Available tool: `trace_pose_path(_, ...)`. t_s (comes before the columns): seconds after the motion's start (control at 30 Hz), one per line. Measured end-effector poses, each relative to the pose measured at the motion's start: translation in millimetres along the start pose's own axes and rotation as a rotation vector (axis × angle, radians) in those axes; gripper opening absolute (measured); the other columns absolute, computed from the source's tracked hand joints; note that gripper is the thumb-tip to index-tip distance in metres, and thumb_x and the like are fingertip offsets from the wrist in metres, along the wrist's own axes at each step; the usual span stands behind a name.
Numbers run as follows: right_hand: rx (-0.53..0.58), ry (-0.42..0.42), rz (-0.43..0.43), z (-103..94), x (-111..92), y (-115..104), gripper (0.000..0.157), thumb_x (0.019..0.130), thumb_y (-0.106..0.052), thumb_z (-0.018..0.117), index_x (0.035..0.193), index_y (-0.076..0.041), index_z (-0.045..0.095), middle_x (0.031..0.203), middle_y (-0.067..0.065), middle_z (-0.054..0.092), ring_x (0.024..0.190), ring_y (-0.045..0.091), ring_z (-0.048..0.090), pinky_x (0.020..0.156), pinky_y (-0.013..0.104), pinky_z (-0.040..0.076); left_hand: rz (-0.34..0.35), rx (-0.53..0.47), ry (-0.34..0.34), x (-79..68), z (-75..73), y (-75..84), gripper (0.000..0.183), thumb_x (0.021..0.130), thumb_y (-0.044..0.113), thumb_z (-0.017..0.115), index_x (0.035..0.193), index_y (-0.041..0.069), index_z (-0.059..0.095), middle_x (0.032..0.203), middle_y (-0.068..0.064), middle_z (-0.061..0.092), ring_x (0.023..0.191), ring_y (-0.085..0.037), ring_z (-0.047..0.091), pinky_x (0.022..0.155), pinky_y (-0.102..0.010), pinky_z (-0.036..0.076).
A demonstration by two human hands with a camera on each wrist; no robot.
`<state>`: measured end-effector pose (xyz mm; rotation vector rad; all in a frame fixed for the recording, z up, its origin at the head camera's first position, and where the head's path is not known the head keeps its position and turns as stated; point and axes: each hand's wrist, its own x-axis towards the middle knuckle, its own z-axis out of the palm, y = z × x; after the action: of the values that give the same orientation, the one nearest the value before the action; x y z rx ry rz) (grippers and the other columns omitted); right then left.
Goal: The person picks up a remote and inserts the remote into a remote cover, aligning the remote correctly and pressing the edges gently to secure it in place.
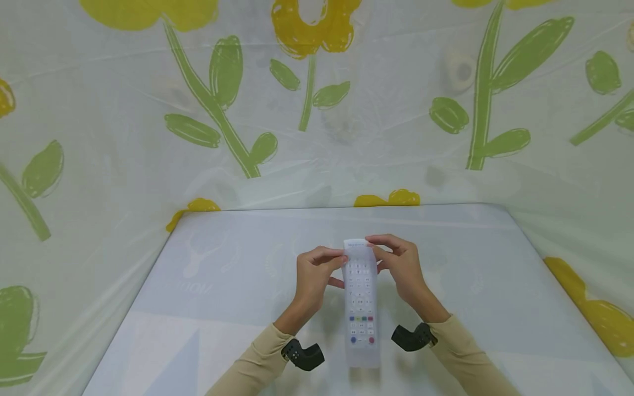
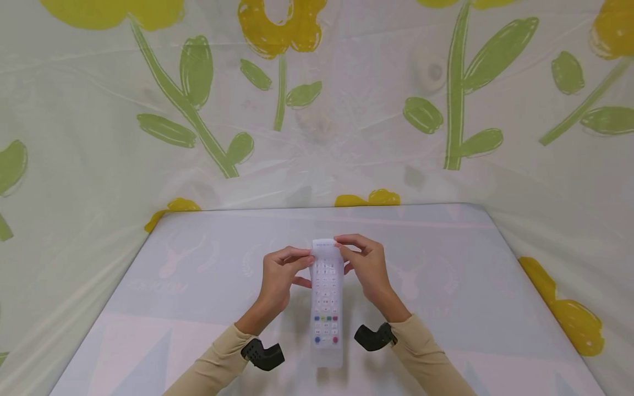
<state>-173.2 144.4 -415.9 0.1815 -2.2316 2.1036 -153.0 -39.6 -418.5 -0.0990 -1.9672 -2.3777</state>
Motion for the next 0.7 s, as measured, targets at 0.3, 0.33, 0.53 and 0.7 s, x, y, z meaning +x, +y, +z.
trace_pose_path(0.3,0.038,0.009,-0.013,1.0,-3.8,3.0,0.025,0.092,-0.012,0.062,0.110,0.005,0.065,0.109,0.015,0.064,0.080,0.024,0.062,0.062,0.029,0.056,-0.062,-0.005,-0.001,0.0,2.7,-0.6,0.016,0.084,0.007,0.069,0.097,-0.002,0.071,0.095,-0.013,0.065,0.083,-0.026,0.066,0.052,-0.041,0.056)
trace_pose_path(0.33,0.042,0.011,-0.014,1.4,-4.2,3.1,0.026,0.092,-0.012,0.062,0.111,0.005,0.065,0.109,0.015,0.064,0.079,0.023,0.062,0.062,0.029,0.056,-0.070,0.007,-0.014,0.3,2.9,-0.6,0.016,0.085,0.008,0.068,0.098,-0.001,0.070,0.097,-0.013,0.065,0.084,-0.025,0.066,0.053,-0.041,0.056)
trace_pose_path(0.53,0.018,-0.006,-0.016,1.8,-6.3,2.0,0.029,0.095,-0.016,0.058,0.115,0.005,0.063,0.112,0.016,0.062,0.082,0.022,0.062,0.066,0.028,0.056,-0.098,0.074,-0.117,1.5,1.4,0.2,0.024,0.089,0.015,0.064,0.111,0.006,0.069,0.107,-0.009,0.064,0.088,-0.023,0.063,0.060,-0.039,0.057)
trace_pose_path(0.7,-0.013,-0.085,-0.073,-6.5,-9.7,3.2,0.031,0.095,-0.018,0.058,0.119,0.002,0.061,0.115,0.014,0.062,0.090,0.020,0.064,0.072,0.030,0.056,-0.083,0.054,-0.133,2.9,-2.9,1.6,0.027,0.089,0.015,0.066,0.114,0.006,0.068,0.109,-0.008,0.063,0.089,-0.022,0.062,0.061,-0.041,0.057)
